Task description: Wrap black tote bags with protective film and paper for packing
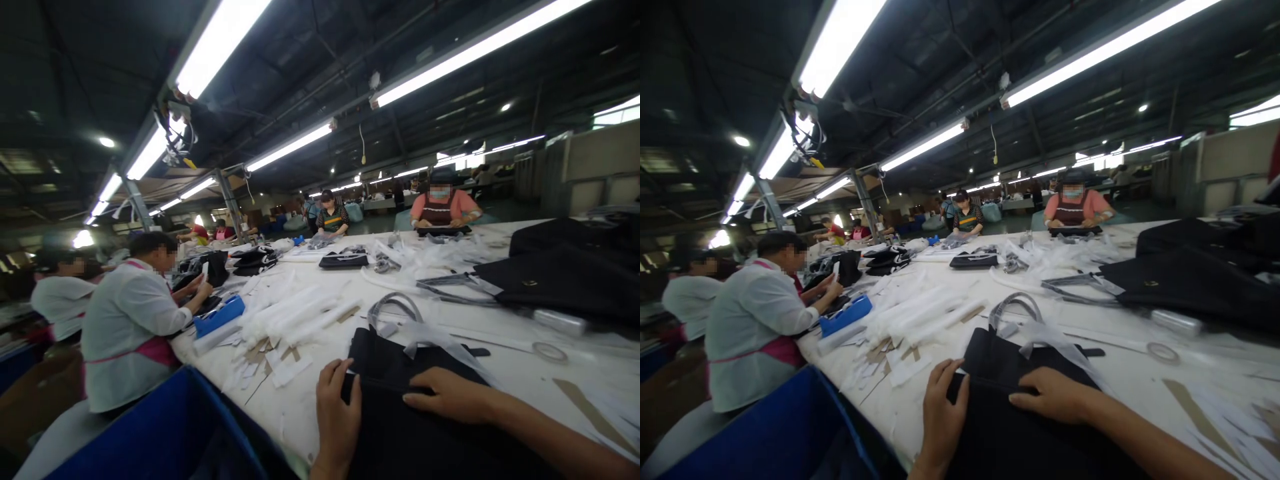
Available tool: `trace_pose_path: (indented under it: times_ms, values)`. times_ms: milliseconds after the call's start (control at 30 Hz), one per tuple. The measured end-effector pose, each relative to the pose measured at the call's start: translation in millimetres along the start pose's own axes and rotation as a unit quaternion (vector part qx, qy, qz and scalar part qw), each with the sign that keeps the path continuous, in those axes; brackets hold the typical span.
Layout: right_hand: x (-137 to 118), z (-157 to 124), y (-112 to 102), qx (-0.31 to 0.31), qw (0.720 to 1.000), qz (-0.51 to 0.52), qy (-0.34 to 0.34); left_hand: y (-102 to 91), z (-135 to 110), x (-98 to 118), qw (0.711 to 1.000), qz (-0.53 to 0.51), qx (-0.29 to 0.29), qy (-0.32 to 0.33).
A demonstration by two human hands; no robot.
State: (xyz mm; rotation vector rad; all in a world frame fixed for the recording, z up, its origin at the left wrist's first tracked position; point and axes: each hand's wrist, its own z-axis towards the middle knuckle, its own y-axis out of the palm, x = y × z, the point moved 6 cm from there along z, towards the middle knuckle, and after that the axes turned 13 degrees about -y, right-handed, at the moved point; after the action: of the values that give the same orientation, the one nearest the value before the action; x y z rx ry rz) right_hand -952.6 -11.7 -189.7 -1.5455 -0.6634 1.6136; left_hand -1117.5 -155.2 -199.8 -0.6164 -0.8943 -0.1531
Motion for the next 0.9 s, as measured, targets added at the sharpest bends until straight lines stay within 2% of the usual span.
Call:
trace_pose_path:
  times_ms: [67, 133, 200, 267, 333, 400, 533, 767, 900]
  values:
    - [15, 3, 10, -0.077, 0.996, 0.046, 0.025, -1.8, 9, -6, 0.997, -0.06, -0.027, -0.027]
    - [25, 5, 15, -0.111, 0.991, 0.076, 0.023, 3.0, 20, -20, 0.982, -0.135, -0.098, -0.083]
    - [29, 7, 16, -0.101, 0.991, 0.09, 0.004, 11.2, 28, -36, 0.949, -0.205, -0.198, -0.133]
    - [32, 6, 17, -0.085, 0.992, 0.094, -0.002, 15.1, 33, -44, 0.923, -0.22, -0.282, -0.142]
    - [33, 5, 18, -0.072, 0.993, 0.089, -0.001, 12.6, 35, -46, 0.924, -0.171, -0.323, -0.114]
    - [33, 3, 19, -0.057, 0.996, 0.075, -0.005, 7.4, 36, -43, 0.936, -0.097, -0.332, -0.072]
    - [31, 2, 17, -0.031, 0.999, 0.036, -0.014, 2.5, 36, -35, 0.954, 0.025, -0.298, -0.015]
    - [24, 4, 13, -0.016, 0.999, -0.027, -0.018, 13.0, 38, -41, 0.954, 0.15, -0.254, -0.06]
    - [21, -10, -8, 0.044, 0.999, 0.017, -0.025, 14.6, 40, -44, 0.95, 0.187, -0.242, -0.064]
